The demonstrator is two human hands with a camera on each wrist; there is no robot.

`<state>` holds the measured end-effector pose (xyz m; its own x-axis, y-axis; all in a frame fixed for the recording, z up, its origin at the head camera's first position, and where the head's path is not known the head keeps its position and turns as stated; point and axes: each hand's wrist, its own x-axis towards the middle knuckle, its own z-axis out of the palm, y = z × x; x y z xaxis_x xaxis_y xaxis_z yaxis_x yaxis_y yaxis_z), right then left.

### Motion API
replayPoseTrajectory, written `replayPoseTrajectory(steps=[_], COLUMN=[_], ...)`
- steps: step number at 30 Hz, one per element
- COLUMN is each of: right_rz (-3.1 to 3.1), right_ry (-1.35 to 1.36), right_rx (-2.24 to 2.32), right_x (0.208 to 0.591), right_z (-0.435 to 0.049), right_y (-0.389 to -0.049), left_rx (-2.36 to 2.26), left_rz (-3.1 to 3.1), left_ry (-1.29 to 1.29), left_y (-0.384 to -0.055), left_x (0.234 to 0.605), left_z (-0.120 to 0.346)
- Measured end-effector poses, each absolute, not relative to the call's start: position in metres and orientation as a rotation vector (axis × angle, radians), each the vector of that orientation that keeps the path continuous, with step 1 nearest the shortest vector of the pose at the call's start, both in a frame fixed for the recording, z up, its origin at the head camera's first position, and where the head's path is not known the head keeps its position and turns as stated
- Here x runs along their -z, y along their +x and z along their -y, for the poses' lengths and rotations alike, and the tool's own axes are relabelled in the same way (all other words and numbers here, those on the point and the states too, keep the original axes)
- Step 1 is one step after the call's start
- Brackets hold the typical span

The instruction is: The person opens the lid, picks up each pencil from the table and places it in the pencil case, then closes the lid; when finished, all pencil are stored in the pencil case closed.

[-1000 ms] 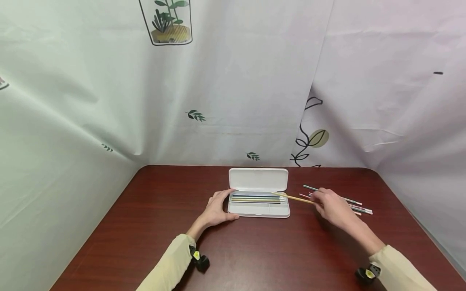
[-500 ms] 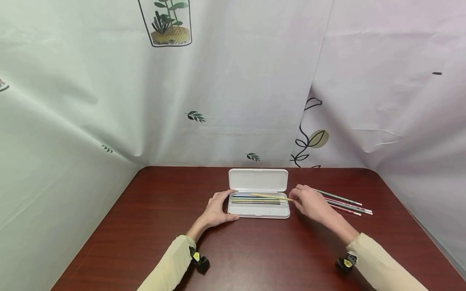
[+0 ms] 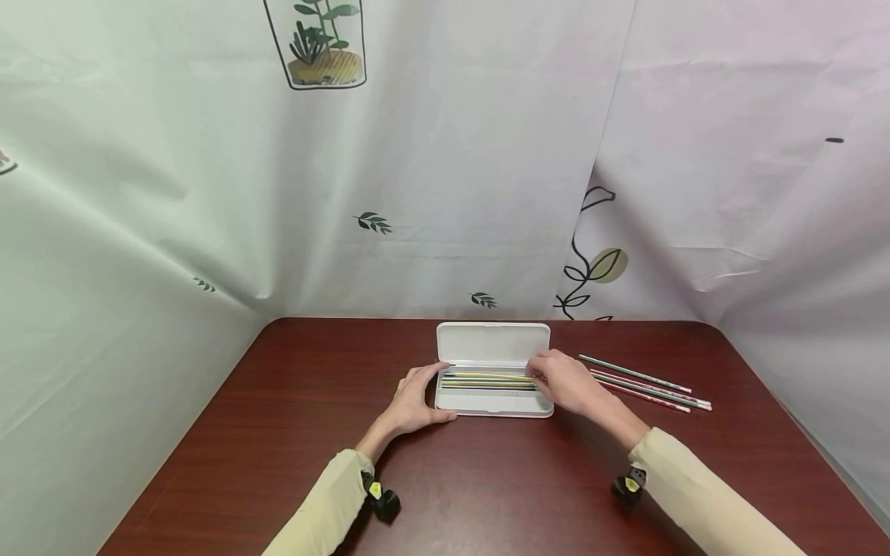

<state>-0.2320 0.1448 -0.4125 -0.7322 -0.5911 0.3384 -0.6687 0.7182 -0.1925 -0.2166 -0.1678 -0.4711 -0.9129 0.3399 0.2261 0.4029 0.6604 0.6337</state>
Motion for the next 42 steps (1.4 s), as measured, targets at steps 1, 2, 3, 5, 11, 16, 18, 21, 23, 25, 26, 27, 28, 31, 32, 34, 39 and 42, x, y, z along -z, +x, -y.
replayPoseTrajectory(steps=[1,2,3,5,11,16,18,21,23,25,26,27,28,31,32,34,39,42], right_rz=[2.672,2.671,2.669,2.667,2.684,2.711,2.708,2.697,2.688,2.692,2.692,2.692,2.696,2.71,2.713,2.722,2.724,2.705], right_ry=[1.005,1.011,1.017,1.024,1.053,1.07,1.08,1.092,1.104,1.107,1.112,1.118,1.12,1.13,1.131,1.129,1.085,1.075], right_rx=[-0.446,-0.446,-0.45,-0.456,-0.482,-0.495,-0.487,-0.487,-0.489,-0.501,-0.503,-0.505,-0.507,-0.514,-0.515,-0.514,-0.509,-0.509], right_x=[0.413,0.414,0.415,0.416,0.417,0.419,0.42,0.421,0.422,0.423,0.423,0.423,0.424,0.424,0.423,0.423,0.422,0.421], right_z=[-0.143,-0.142,-0.141,-0.139,-0.133,-0.127,-0.126,-0.124,-0.123,-0.122,-0.122,-0.122,-0.122,-0.121,-0.121,-0.121,-0.126,-0.129], right_y=[-0.232,-0.233,-0.233,-0.234,-0.237,-0.239,-0.24,-0.241,-0.241,-0.242,-0.243,-0.243,-0.244,-0.245,-0.245,-0.245,-0.245,-0.245], left_rx=[1.093,1.094,1.095,1.092,1.102,1.093,1.09,1.092,1.092,1.082,1.08,1.075,1.073,1.081,1.084,1.091,1.092,1.099], left_rz=[2.78,2.779,2.778,2.778,2.779,2.779,2.779,2.773,2.766,2.761,2.758,2.758,2.759,2.758,2.757,2.757,2.761,2.746], left_ry=[-0.626,-0.627,-0.628,-0.63,-0.62,-0.621,-0.626,-0.635,-0.639,-0.642,-0.643,-0.644,-0.645,-0.644,-0.645,-0.65,-0.657,-0.643], left_y=[-0.217,-0.217,-0.217,-0.216,-0.216,-0.217,-0.217,-0.218,-0.218,-0.218,-0.219,-0.219,-0.219,-0.218,-0.218,-0.218,-0.218,-0.218], left_x=[0.471,0.471,0.471,0.471,0.47,0.472,0.473,0.473,0.473,0.474,0.474,0.474,0.475,0.475,0.475,0.475,0.474,0.474], left_z=[0.168,0.167,0.167,0.167,0.167,0.167,0.167,0.167,0.167,0.168,0.168,0.168,0.168,0.167,0.167,0.167,0.167,0.167])
